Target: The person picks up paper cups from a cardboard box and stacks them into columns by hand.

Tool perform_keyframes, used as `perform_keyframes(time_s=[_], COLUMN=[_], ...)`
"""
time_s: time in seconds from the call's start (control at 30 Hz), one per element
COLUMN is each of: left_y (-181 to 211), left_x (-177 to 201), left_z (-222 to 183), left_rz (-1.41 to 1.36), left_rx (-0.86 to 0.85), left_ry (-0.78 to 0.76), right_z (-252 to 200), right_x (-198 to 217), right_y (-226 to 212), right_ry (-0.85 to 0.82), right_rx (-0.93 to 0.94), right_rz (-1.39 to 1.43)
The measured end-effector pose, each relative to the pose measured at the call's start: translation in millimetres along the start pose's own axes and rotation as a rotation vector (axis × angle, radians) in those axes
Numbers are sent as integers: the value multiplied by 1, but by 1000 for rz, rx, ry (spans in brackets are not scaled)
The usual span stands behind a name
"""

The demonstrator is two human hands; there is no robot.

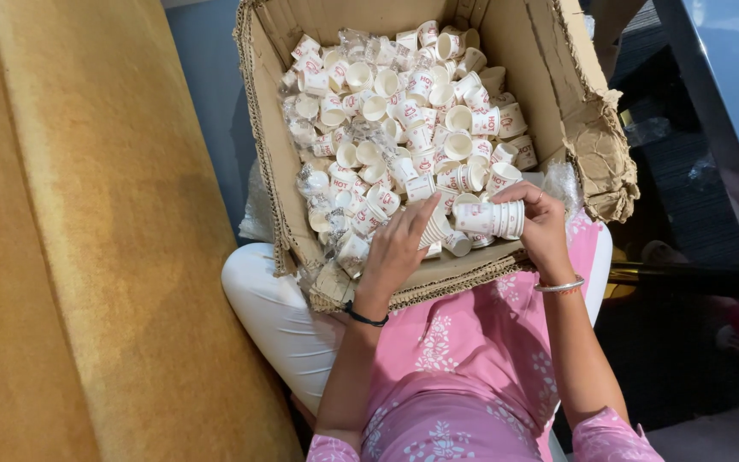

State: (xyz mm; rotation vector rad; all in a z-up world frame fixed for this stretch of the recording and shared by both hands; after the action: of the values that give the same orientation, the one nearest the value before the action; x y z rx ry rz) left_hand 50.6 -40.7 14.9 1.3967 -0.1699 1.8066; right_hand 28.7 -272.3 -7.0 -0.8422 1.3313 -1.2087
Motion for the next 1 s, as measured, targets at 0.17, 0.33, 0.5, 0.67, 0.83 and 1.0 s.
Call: perform_keyframes(time_s=[0.17,0.33,0.5,0.67,0.83,1.0], left_y=[12,18,4,16,-3,13], left_x=[7,9,-20,-19,-21,0], left_z=[2,2,-11,-8,-11,-1], left_rz=[157,133,88,221,121,57], left_rx=[-60,-157,-119,-248,-62,-106], left_ry=[-70,-81,-52,-123,1,-50], right_z=[0,0,0,1,3,2], right_x=[2,-1,7,-2,8,6], right_y=[14,20,30,22,16,19], right_ry=[-90,-169,-145,-159,-51,-47], right_rx=[-126,-231,-277,-291,-93,-198], right_rz=[69,154,144,80,-12,2])
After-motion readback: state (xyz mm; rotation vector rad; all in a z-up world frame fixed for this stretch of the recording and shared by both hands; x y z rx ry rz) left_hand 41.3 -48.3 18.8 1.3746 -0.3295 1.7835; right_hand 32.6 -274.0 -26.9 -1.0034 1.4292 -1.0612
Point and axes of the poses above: each hand's wrist, its own z-axis towards the middle knuckle, its own x-axis out of the back of the hand, y = z × x, the point moved 6 cm from there along z, towards the middle knuckle, and after that the axes turned 12 degrees about z, right-handed, at the moved point
